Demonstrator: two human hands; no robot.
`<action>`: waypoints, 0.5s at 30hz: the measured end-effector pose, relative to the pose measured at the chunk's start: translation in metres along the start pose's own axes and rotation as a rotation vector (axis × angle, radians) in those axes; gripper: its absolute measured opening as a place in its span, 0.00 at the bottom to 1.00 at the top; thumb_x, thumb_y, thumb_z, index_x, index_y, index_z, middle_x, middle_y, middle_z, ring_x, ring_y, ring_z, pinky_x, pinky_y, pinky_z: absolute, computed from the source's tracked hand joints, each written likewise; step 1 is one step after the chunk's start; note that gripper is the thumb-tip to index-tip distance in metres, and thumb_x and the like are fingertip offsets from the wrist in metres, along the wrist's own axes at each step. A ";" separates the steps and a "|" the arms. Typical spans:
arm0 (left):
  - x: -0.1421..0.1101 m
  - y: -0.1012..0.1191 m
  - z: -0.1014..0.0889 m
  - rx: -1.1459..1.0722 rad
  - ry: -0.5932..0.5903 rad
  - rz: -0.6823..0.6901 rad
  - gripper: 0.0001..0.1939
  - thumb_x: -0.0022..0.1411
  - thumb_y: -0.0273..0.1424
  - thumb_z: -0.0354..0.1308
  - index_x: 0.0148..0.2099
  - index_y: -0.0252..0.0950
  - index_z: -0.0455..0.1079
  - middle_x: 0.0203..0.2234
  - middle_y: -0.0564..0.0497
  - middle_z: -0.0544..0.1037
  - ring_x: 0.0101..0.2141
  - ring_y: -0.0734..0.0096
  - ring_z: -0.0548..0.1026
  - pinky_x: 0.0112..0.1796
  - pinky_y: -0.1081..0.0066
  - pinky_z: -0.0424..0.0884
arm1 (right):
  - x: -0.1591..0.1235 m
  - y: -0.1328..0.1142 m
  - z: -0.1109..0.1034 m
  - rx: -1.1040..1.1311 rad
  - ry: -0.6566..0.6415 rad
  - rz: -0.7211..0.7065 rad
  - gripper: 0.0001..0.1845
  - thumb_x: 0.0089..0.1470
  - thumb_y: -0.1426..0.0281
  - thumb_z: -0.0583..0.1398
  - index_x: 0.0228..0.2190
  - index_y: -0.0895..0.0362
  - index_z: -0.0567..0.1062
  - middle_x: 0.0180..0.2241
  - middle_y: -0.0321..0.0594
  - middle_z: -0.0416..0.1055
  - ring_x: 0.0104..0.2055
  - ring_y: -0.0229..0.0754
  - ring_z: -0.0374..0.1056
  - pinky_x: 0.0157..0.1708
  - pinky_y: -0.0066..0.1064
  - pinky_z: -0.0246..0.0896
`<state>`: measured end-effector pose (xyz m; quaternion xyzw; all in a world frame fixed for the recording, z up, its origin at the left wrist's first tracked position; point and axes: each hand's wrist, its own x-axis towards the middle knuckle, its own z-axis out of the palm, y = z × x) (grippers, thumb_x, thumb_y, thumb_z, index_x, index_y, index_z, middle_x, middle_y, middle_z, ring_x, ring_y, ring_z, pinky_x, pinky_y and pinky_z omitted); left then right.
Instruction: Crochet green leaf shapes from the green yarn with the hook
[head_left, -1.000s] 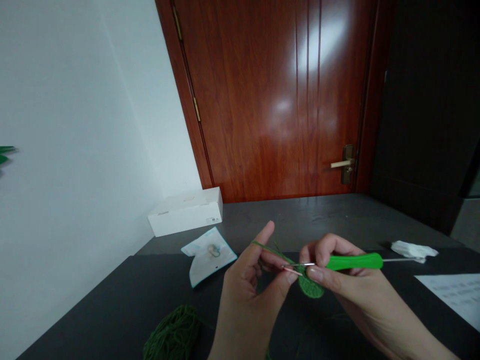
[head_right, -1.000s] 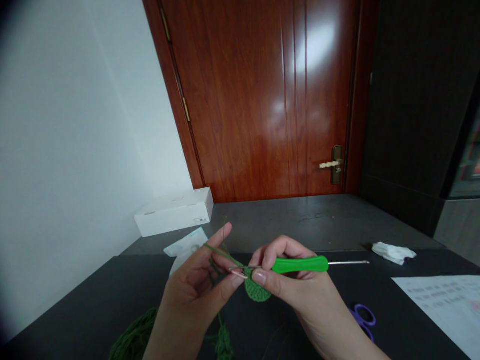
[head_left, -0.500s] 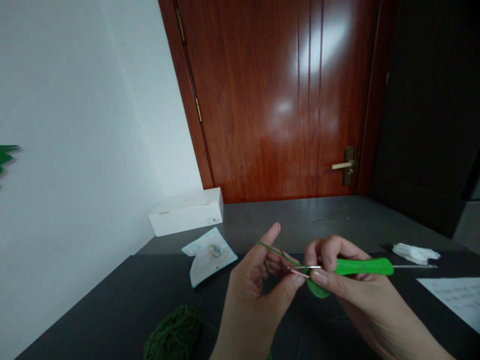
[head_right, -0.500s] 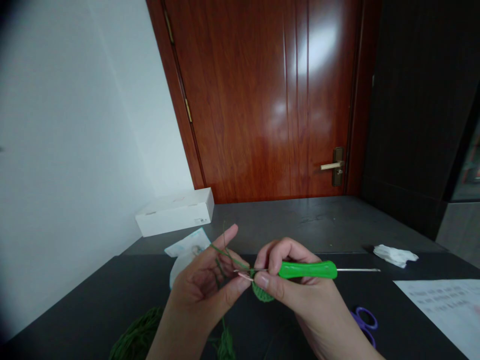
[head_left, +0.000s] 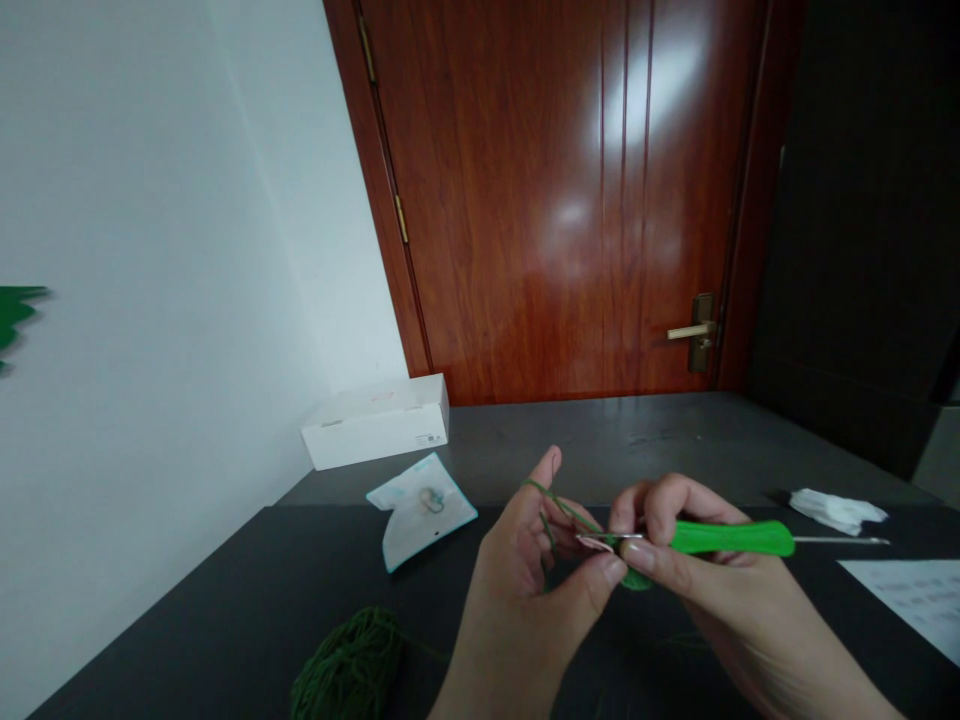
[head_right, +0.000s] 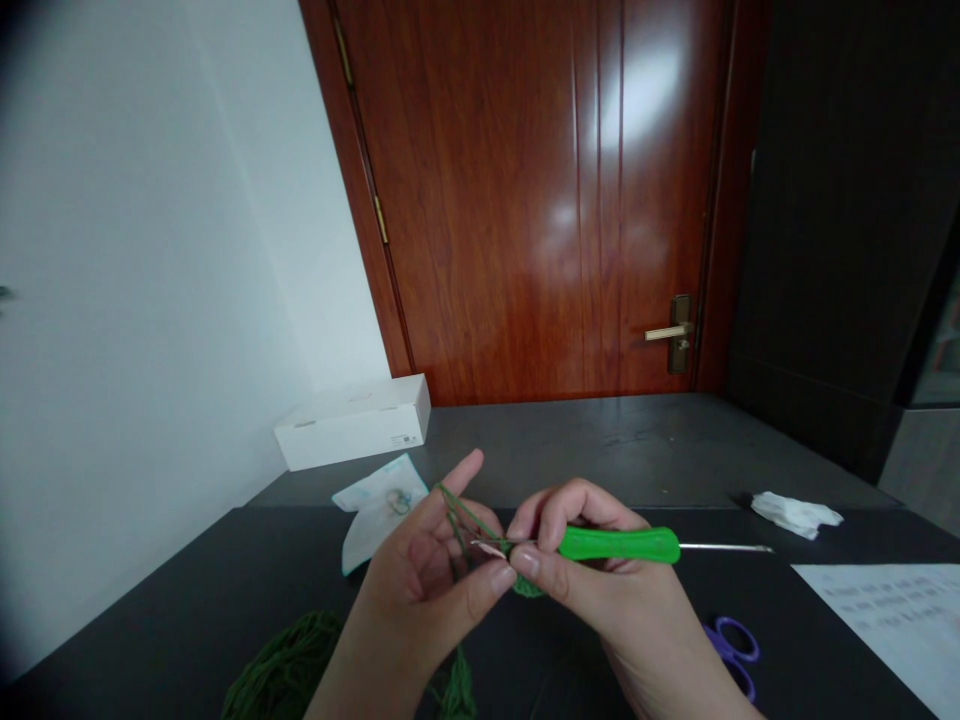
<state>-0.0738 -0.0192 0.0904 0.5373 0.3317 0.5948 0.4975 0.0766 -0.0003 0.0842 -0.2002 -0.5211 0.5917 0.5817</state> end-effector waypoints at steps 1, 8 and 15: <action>-0.001 0.001 0.001 -0.010 -0.001 -0.006 0.38 0.51 0.25 0.66 0.63 0.36 0.60 0.29 0.55 0.74 0.31 0.75 0.72 0.38 0.69 0.67 | 0.000 -0.001 -0.001 -0.006 -0.013 0.008 0.10 0.48 0.71 0.70 0.23 0.54 0.73 0.30 0.32 0.73 0.33 0.34 0.69 0.35 0.24 0.63; -0.002 0.013 0.007 -0.060 -0.043 -0.113 0.43 0.47 0.19 0.64 0.65 0.30 0.55 0.27 0.57 0.73 0.29 0.77 0.71 0.35 0.71 0.65 | -0.001 -0.010 -0.013 -0.177 -0.117 -0.072 0.12 0.57 0.59 0.61 0.27 0.52 0.76 0.28 0.34 0.71 0.32 0.37 0.67 0.32 0.25 0.62; -0.002 0.012 0.005 -0.094 -0.148 -0.268 0.50 0.44 0.19 0.65 0.68 0.27 0.47 0.26 0.57 0.74 0.28 0.77 0.73 0.33 0.73 0.65 | 0.001 -0.008 -0.020 -0.298 -0.220 -0.182 0.16 0.58 0.56 0.60 0.24 0.52 0.76 0.24 0.34 0.70 0.29 0.39 0.65 0.29 0.29 0.59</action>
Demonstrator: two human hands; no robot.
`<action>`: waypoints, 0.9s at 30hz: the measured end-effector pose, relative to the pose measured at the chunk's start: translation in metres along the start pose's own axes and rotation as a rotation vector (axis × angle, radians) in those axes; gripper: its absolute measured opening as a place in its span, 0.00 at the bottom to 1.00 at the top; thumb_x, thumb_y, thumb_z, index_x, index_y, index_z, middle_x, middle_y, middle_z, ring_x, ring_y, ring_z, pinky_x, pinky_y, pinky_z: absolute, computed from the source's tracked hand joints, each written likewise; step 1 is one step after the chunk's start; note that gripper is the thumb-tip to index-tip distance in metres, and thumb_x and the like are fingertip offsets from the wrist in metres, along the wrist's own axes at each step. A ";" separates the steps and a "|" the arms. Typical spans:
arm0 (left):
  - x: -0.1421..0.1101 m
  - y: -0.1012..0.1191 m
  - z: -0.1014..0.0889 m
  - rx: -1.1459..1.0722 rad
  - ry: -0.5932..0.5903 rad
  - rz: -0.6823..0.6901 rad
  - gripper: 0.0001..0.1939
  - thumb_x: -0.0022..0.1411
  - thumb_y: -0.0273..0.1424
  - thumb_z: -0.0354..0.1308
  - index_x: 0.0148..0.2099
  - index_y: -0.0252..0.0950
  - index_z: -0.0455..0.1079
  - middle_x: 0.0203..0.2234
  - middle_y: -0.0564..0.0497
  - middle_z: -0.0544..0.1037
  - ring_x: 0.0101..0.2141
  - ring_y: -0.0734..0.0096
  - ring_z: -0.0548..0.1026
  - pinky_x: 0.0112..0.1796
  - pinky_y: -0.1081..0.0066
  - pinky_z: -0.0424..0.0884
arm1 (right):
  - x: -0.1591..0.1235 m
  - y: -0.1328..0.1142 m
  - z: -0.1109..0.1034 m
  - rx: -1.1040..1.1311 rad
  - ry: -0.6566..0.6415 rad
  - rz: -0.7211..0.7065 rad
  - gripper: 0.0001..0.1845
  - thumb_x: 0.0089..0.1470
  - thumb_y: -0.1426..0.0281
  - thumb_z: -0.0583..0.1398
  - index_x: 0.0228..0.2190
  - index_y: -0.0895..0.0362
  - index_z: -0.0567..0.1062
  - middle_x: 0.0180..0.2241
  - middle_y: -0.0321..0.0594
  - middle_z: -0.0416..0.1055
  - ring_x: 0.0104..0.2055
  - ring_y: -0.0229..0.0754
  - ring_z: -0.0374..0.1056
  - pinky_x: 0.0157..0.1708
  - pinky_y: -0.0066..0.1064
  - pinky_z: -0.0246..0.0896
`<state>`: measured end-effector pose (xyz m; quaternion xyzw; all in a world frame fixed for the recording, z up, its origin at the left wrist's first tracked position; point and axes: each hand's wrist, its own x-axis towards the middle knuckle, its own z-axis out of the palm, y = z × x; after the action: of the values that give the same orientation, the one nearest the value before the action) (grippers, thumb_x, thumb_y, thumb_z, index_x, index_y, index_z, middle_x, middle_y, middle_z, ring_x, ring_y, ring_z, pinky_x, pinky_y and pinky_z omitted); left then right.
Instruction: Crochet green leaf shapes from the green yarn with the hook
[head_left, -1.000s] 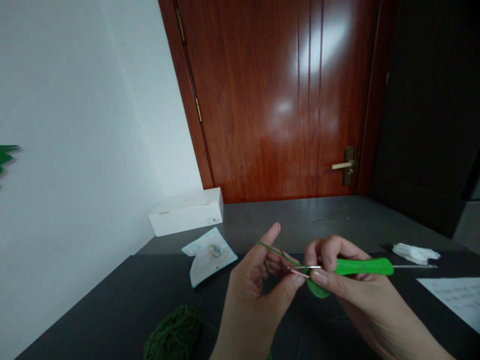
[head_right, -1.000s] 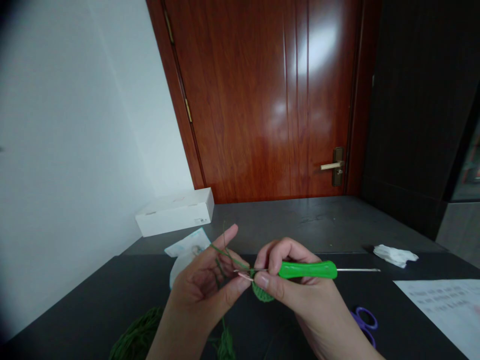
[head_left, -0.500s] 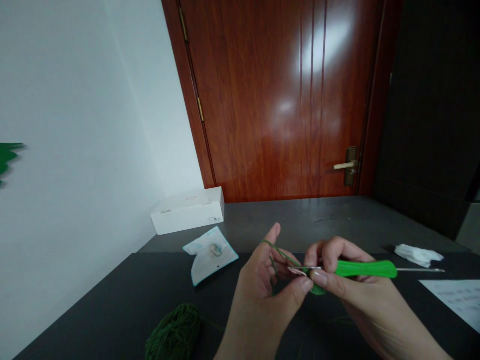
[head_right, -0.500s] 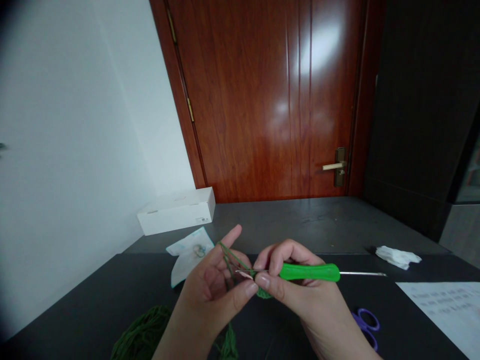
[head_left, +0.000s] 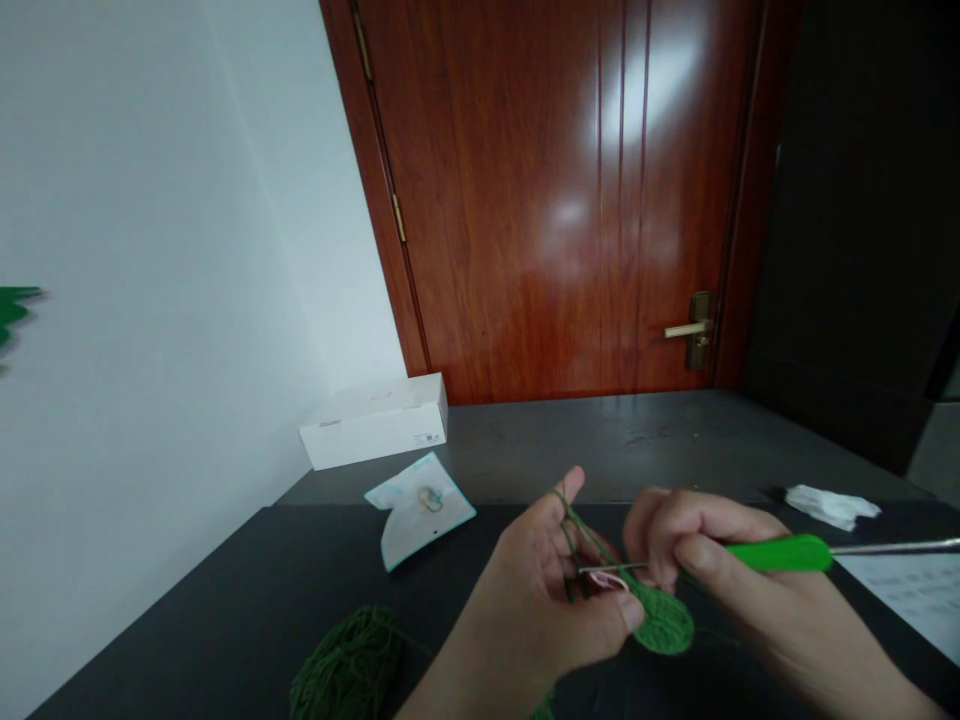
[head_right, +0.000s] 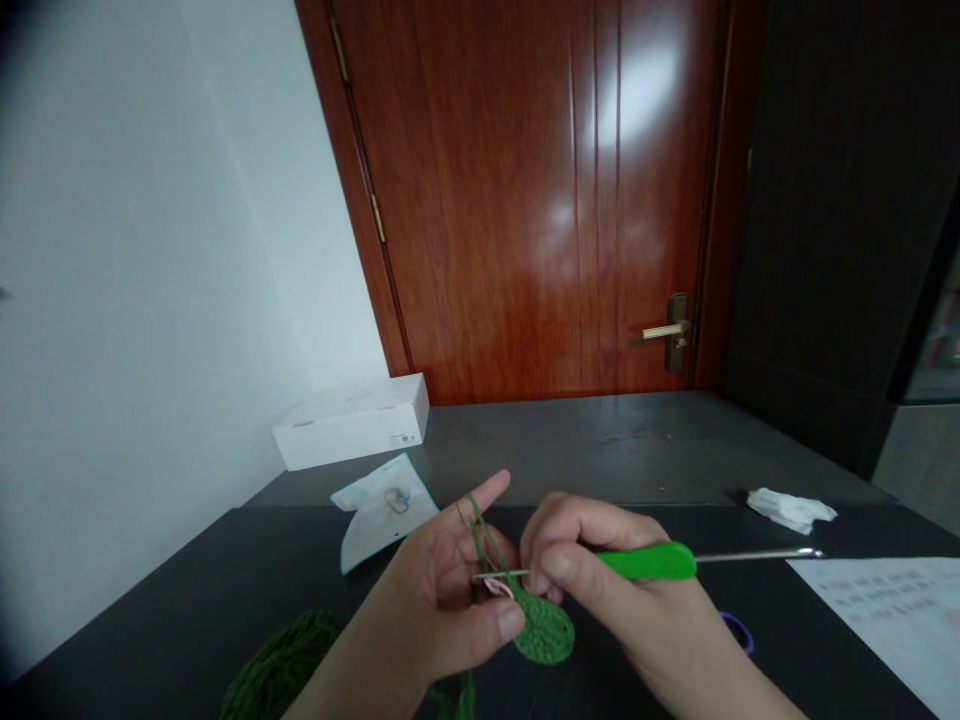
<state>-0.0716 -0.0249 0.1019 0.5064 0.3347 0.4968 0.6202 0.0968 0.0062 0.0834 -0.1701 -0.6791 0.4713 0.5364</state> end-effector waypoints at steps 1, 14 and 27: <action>0.000 0.000 -0.001 0.000 -0.014 -0.007 0.50 0.44 0.19 0.65 0.68 0.26 0.46 0.26 0.57 0.74 0.28 0.76 0.73 0.33 0.72 0.65 | 0.000 0.001 0.000 -0.008 -0.018 0.009 0.17 0.58 0.56 0.60 0.24 0.52 0.75 0.24 0.34 0.69 0.29 0.39 0.64 0.29 0.29 0.58; 0.002 -0.001 -0.004 -0.026 0.065 0.062 0.50 0.44 0.22 0.70 0.66 0.31 0.51 0.29 0.55 0.76 0.31 0.73 0.74 0.37 0.69 0.67 | 0.008 -0.008 -0.005 0.193 -0.011 0.195 0.14 0.45 0.68 0.71 0.23 0.57 0.71 0.28 0.35 0.70 0.30 0.36 0.64 0.29 0.28 0.59; -0.001 -0.003 -0.001 0.020 0.145 0.190 0.45 0.48 0.22 0.66 0.67 0.32 0.52 0.29 0.56 0.73 0.30 0.75 0.71 0.37 0.69 0.66 | 0.005 -0.007 -0.006 0.117 0.002 0.123 0.11 0.55 0.60 0.64 0.28 0.54 0.72 0.31 0.36 0.71 0.34 0.40 0.66 0.34 0.31 0.60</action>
<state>-0.0722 -0.0253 0.0991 0.5048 0.3342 0.5853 0.5393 0.1022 0.0087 0.0921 -0.1804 -0.6382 0.5422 0.5160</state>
